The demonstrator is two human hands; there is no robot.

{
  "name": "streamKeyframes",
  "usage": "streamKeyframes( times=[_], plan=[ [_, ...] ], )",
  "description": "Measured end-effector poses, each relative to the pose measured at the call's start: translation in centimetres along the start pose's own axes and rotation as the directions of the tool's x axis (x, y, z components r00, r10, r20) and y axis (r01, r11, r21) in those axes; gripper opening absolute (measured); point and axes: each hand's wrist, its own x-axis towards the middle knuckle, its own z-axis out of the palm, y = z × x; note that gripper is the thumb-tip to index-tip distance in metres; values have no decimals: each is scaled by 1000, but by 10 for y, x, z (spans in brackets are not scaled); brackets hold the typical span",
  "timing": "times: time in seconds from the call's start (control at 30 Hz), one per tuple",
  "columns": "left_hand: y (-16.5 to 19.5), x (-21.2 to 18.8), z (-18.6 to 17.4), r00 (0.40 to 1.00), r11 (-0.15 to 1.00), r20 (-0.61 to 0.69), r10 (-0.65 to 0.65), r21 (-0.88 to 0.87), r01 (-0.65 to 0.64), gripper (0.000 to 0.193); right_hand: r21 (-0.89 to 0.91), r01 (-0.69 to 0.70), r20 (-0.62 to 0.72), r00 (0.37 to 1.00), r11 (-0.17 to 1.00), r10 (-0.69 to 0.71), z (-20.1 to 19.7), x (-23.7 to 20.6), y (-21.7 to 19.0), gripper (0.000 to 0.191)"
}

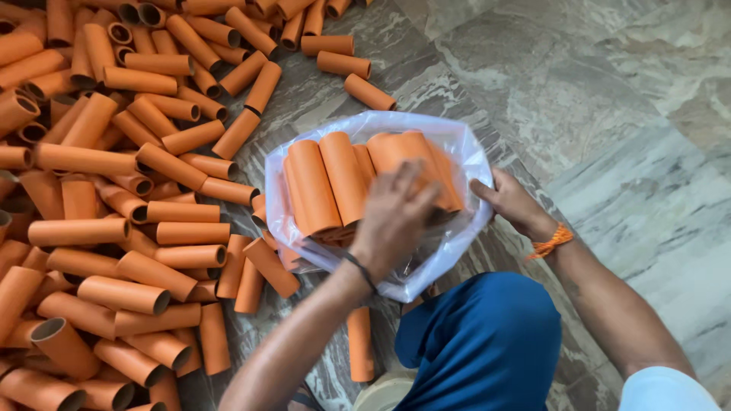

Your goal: The person sits on the floor and repeatedly picks up orange cylindrical objects from a large pile, arranging them in a plastic bag. The person continues to fill the bag with the cylinders throughout the clip.

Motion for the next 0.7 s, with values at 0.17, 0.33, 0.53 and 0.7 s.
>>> streamKeyframes(
  times=[0.17,0.33,0.53,0.7],
  plan=[
    [24,32,109,992,972,71,107,202,-119,31,366,-49,-44,997,929,70,-3,-9,-7,14],
    [1,64,220,937,910,317,-143,414,-1,34,245,-102,-9,994,964,107,3,-10,-27,18],
    [-1,79,172,832,994,551,-64,106,6,40,227,-69,17,998,971,66,-3,-12,-44,20],
    [-35,16,31,618,877,668,-415,114,466,83,52,-89,89,992,995,84,-8,3,-45,25]
  ],
)
